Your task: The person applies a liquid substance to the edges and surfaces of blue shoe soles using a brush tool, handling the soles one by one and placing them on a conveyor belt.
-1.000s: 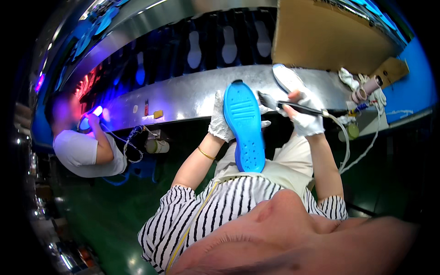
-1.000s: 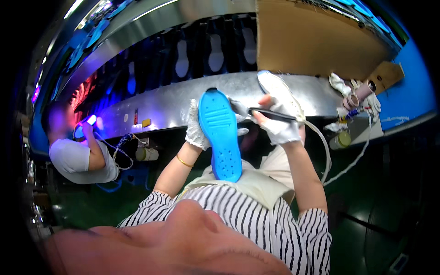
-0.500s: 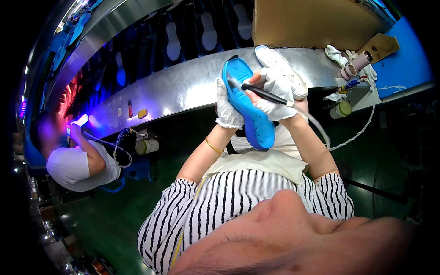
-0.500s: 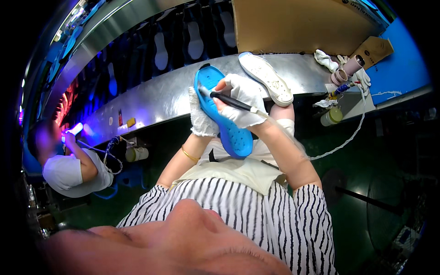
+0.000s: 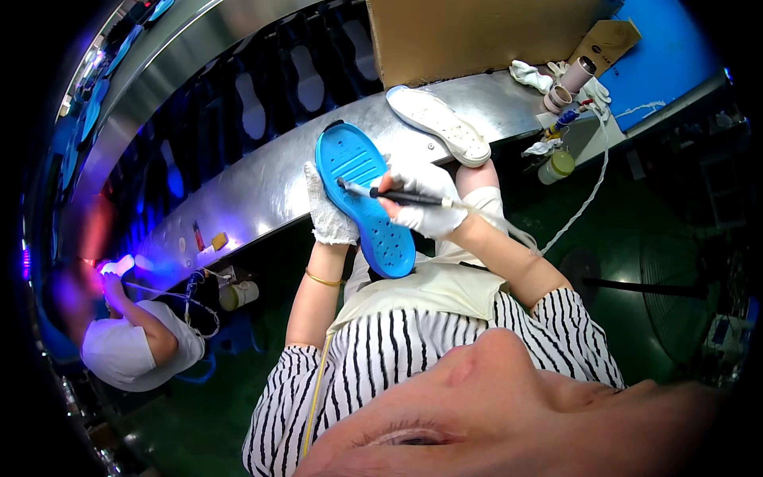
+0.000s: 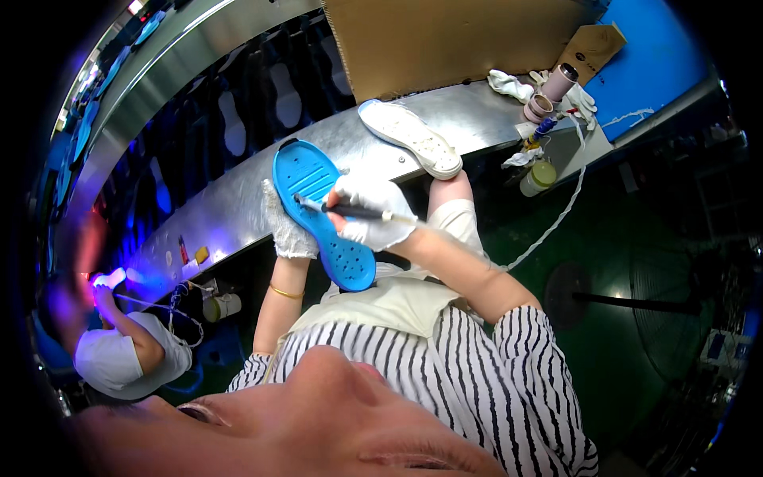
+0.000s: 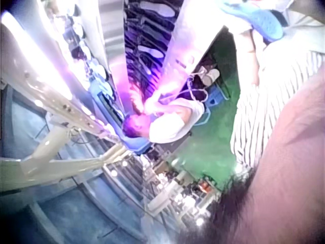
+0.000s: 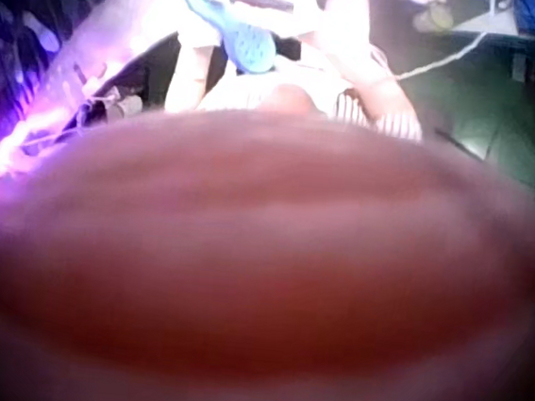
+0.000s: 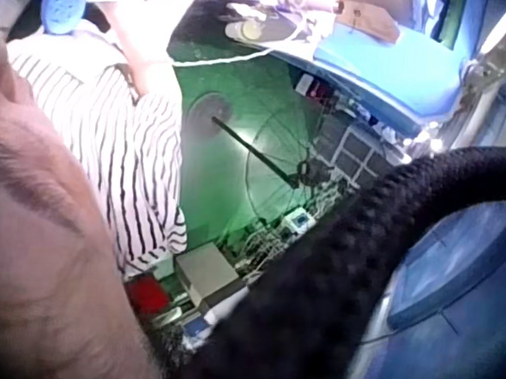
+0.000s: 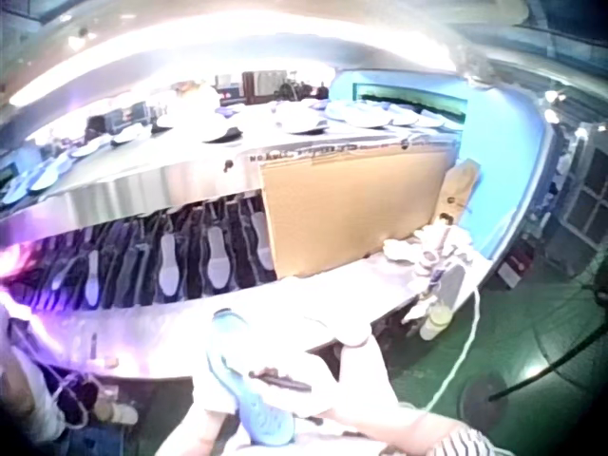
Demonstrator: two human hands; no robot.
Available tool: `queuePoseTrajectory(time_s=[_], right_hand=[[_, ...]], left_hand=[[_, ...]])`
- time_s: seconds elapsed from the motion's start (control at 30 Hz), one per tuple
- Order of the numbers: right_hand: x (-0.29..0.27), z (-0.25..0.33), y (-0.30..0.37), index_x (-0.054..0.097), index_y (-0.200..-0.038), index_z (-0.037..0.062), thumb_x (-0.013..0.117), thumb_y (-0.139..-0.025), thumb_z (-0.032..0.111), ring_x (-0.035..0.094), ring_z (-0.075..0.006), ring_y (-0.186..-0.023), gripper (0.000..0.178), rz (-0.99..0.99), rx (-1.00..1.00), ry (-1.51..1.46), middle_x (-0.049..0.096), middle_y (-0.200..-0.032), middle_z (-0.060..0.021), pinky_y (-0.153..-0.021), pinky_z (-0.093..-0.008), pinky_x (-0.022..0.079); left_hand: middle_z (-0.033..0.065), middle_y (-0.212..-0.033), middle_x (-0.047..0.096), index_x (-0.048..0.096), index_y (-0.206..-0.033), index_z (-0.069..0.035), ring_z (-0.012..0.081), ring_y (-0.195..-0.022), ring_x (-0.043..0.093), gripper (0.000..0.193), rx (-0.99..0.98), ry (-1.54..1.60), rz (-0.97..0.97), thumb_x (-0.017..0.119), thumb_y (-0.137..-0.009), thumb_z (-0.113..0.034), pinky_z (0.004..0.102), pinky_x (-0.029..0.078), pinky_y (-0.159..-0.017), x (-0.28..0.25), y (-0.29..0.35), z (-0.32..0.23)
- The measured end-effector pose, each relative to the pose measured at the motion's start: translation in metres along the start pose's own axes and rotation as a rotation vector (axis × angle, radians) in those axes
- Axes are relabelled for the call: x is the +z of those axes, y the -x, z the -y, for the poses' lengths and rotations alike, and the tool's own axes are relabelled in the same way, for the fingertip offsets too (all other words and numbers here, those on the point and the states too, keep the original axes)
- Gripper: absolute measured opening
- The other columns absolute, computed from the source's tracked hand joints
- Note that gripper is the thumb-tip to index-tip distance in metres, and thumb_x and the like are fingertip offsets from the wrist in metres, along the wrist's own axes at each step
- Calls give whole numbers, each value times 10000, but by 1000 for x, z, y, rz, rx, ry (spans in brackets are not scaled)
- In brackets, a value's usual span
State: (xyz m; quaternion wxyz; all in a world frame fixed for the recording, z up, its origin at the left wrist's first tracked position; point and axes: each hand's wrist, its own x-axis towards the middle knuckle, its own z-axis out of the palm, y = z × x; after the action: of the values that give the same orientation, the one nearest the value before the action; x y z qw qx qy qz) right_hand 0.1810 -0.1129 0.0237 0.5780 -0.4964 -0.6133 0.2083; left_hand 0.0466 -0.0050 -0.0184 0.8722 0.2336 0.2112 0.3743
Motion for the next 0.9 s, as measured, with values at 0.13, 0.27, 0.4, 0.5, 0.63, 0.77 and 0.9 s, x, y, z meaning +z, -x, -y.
queuePoseTrajectory(time_s=[0.13,0.27,0.4,0.5,0.63,0.77,0.9], right_hand=[[7,6,11,580,-831,55,733,-703,22,623,-172,-718,202,87,-69,-12,644,-803,-66,-673,-260,497],[-22,-17,32,601,-846,55,719,-748,77,642,-120,-719,155,56,217,-156,675,-811,-62,-659,-246,513],[-25,-23,40,591,-849,22,700,-775,43,629,-128,-737,133,13,341,-299,663,-868,-85,-675,-249,507],[-19,-13,33,590,-851,12,673,-787,-8,616,-115,-723,107,104,266,-360,649,-874,-86,-661,-249,507],[-27,-15,15,577,-886,6,640,-824,-8,620,-112,-699,89,17,345,-369,644,-961,-121,-667,-232,504],[-17,-17,1,617,-874,9,709,-754,-14,600,-112,-683,153,29,-133,-31,652,-844,-92,-630,-242,479],[-17,11,-8,634,-858,8,696,-765,-21,606,-102,-663,116,206,96,-237,655,-838,-91,-609,-221,485]], left_hand=[[244,-1320,462,361,-1354,7,380,-1148,521,987,-151,-10,158,327,-776,-791,479,421,-989,-13,0,-4],[151,-1271,516,373,-1358,-52,274,-1133,527,935,-215,-60,251,341,-774,-781,426,430,-986,-7,30,7],[130,-1251,507,370,-1359,-84,242,-1127,525,823,-224,-372,194,280,-838,-715,384,468,-948,-22,34,23],[163,-1258,510,324,-1375,-58,259,-1122,541,886,-296,-216,200,246,-820,-744,406,473,-946,-14,14,22],[227,-1285,483,273,-1396,-41,373,-1144,524,1077,-139,-57,289,243,-699,-861,472,462,-953,16,-5,18],[197,-1254,513,318,-1384,-67,339,-1108,550,1091,-11,-136,198,265,-663,-884,488,461,-947,24,-21,9],[162,-1260,521,338,-1381,-96,334,-1098,552,1086,-73,324,440,300,-643,-892,499,452,-950,-22,-58,5]])
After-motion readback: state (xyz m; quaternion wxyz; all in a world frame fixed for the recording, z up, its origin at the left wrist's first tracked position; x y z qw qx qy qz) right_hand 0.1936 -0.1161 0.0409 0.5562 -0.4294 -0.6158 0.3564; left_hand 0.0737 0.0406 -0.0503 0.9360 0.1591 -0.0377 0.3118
